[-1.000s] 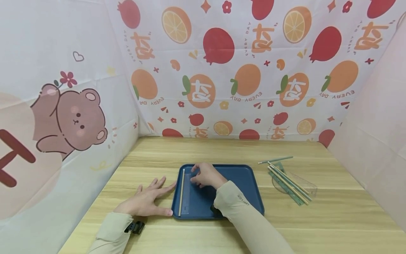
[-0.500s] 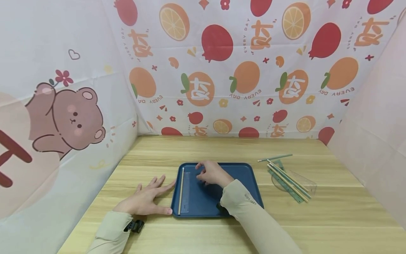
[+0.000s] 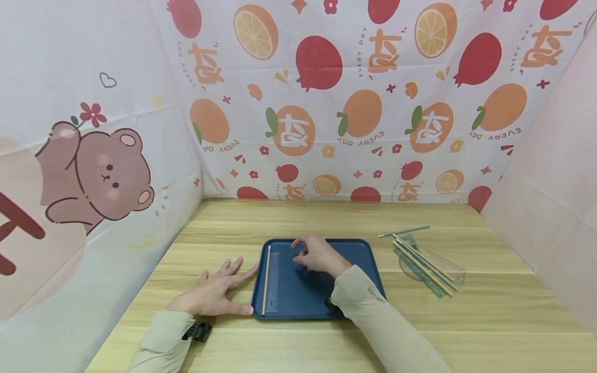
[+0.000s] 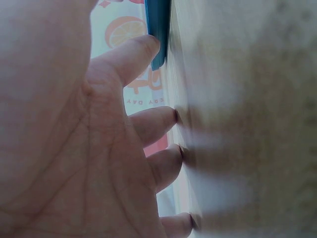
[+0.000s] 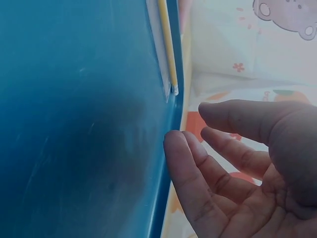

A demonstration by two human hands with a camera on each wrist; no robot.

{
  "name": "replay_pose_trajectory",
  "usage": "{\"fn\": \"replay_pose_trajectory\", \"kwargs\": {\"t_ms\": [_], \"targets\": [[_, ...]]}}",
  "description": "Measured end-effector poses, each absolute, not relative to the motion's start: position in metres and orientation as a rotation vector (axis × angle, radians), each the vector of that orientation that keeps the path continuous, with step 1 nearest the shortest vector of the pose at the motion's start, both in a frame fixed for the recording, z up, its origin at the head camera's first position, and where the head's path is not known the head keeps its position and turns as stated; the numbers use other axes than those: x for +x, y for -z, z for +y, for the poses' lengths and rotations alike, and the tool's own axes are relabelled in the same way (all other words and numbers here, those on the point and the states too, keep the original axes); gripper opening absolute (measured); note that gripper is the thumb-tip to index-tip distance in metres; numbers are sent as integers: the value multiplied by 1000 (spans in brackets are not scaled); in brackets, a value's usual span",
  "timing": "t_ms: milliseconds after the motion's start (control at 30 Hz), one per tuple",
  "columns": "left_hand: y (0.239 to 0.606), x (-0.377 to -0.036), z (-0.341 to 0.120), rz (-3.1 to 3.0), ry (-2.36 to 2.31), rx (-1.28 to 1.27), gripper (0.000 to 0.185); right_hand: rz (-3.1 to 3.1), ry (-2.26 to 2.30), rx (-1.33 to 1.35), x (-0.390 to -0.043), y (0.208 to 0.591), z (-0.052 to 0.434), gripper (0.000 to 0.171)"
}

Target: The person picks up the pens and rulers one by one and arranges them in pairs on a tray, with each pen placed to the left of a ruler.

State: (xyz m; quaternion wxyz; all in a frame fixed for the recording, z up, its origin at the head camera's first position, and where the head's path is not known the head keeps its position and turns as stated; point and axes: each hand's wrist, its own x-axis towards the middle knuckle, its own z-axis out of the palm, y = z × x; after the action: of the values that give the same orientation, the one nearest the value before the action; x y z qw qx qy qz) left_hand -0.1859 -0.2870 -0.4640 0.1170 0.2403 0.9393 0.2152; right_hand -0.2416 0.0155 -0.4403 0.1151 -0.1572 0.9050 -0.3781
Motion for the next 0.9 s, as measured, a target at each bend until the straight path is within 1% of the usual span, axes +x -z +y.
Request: {"fn": "replay_pose_trajectory", "kwargs": {"t_ms": [600,900], "targets": [[463,-184,-286,2758,-618,705,103,2657,1100,-534,-238,439,29,38],[463,-184,-286,2753,-634,709,104,2659,1111,-515,-232,436,41,41]]}}
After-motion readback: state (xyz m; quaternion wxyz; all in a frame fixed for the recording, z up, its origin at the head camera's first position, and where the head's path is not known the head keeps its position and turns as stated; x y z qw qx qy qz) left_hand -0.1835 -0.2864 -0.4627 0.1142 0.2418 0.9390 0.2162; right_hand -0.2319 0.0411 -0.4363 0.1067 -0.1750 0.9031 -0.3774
